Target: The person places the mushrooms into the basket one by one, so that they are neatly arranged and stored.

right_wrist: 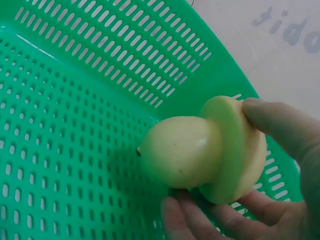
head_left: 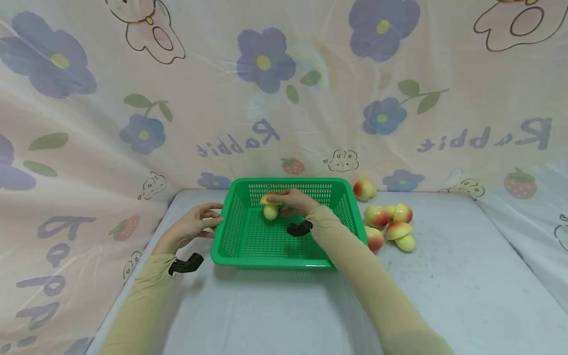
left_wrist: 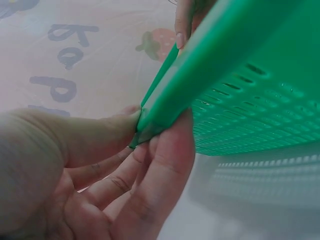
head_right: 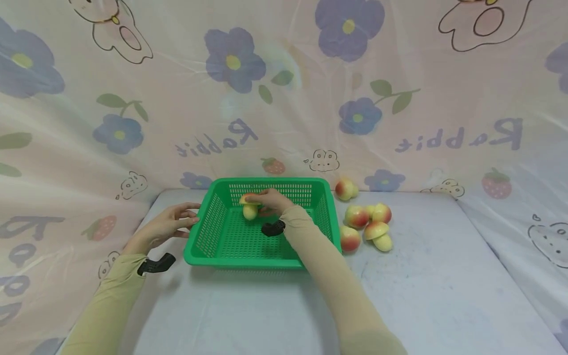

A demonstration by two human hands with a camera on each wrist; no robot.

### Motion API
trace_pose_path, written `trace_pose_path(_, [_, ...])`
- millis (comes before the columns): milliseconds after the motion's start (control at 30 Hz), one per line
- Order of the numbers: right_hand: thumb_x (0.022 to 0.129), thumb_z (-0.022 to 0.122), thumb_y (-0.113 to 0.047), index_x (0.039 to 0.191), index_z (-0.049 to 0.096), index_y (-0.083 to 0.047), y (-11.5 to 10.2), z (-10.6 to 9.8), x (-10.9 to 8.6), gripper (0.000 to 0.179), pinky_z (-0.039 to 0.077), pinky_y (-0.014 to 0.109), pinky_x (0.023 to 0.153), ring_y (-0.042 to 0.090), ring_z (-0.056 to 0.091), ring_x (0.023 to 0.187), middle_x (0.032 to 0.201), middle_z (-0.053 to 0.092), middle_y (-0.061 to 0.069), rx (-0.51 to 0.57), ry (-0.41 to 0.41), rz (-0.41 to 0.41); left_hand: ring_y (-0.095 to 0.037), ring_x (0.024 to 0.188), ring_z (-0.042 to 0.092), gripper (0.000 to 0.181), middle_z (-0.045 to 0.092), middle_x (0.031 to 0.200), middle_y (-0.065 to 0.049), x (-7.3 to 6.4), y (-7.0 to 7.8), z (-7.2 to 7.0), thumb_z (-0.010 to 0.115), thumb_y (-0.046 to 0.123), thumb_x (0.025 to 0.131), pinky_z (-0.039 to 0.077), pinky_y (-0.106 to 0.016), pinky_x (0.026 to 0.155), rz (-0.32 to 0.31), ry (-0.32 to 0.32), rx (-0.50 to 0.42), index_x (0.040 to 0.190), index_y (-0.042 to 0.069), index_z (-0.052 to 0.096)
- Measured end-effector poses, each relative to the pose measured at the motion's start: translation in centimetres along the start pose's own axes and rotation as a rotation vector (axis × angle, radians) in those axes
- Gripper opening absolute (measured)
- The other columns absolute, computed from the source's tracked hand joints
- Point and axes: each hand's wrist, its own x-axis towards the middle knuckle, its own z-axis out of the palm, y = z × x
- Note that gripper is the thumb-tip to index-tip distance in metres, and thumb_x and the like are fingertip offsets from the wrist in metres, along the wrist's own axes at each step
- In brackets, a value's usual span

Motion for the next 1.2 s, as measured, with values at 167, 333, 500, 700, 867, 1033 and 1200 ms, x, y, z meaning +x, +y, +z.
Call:
trace_pose_path(167, [0.092, 0.066, -0.027, 0.137, 0.047, 0.0, 0.3, 0.2, 0.2, 0.056, 0.047, 0.045, 0.095, 0.035, 0.054, 0.114, 0.139, 0.043, 0.017, -0.017, 0.005, 0.036, -0.026, 0.085, 0.061, 0.056, 0.053, 0.114, -0.019, 0.1, 0.0, 0.0, 0.06, 0.018, 0.097, 0.057, -0.04, 0.074, 0.004, -0.007, -0.004, 0.146, 0.007, 0.034])
trace_pose_path(333, [0.092, 0.067, -0.026, 0.134, 0.05, 0.001, 0.7, 0.5, 0.5, 0.053, 0.046, 0.045, 0.095, 0.034, 0.054, 0.113, 0.136, 0.046, 0.018, -0.012, 0.043, 0.065, -0.028, 0.086, 0.061, 0.056, 0.054, 0.113, -0.019, 0.1, -0.2, 0.0, 0.061, 0.019, 0.096, 0.056, -0.04, 0.074, -0.001, -0.002, -0.005, 0.145, 0.009, 0.035])
trace_pose_path(500, [0.091, 0.068, -0.026, 0.13, 0.053, 0.002, 1.0, 0.8, 0.7, 0.05, 0.048, 0.044, 0.094, 0.034, 0.055, 0.11, 0.134, 0.047, 0.017, -0.016, 0.068, 0.087, -0.028, 0.086, 0.061, 0.057, 0.053, 0.113, -0.018, 0.0, -0.3, -0.1, 0.06, 0.019, 0.096, 0.057, -0.04, 0.073, -0.006, 0.004, -0.001, 0.145, 0.008, 0.034])
trace_pose_path(700, [0.093, 0.066, -0.025, 0.132, 0.049, 0.004, 1.0, 1.0, 0.5, 0.052, 0.047, 0.043, 0.095, 0.033, 0.053, 0.114, 0.141, 0.04, 0.019, 0.015, 0.089, 0.076, -0.027, 0.084, 0.061, 0.058, 0.053, 0.113, -0.018, 0.1, -0.2, 0.1, 0.061, 0.02, 0.096, 0.057, -0.041, 0.074, 0.002, -0.002, -0.005, 0.145, 0.009, 0.035])
trace_pose_path(867, [0.094, 0.064, -0.023, 0.136, 0.043, 0.006, 0.8, 1.2, 0.4, 0.056, 0.044, 0.044, 0.098, 0.034, 0.047, 0.121, 0.146, 0.033, 0.02, 0.057, 0.089, 0.07, -0.025, 0.083, 0.061, 0.059, 0.053, 0.113, -0.019, 0.1, -0.2, 0.0, 0.061, 0.02, 0.096, 0.057, -0.04, 0.073, 0.011, -0.006, -0.004, 0.146, 0.006, 0.033])
trace_pose_path(1033, [0.094, 0.064, -0.023, 0.141, 0.034, 0.006, 0.8, 1.2, 0.4, 0.063, 0.044, 0.044, 0.098, 0.034, 0.047, 0.122, 0.145, 0.032, 0.022, 0.066, 0.103, 0.075, -0.026, 0.084, 0.061, 0.057, 0.053, 0.113, -0.019, 0.0, -0.2, 0.1, 0.06, 0.019, 0.097, 0.057, -0.041, 0.073, 0.008, -0.001, -0.002, 0.146, 0.007, 0.034])
trace_pose_path(1200, [0.094, 0.063, -0.021, 0.145, 0.027, 0.005, 1.0, 1.0, 0.4, 0.067, 0.045, 0.042, 0.097, 0.036, 0.052, 0.118, 0.141, 0.035, 0.026, 0.054, 0.124, 0.1, -0.027, 0.085, 0.061, 0.056, 0.053, 0.115, -0.018, 0.1, -0.1, 0.2, 0.06, 0.02, 0.096, 0.057, -0.041, 0.074, -0.006, 0.008, 0.001, 0.145, 0.01, 0.036])
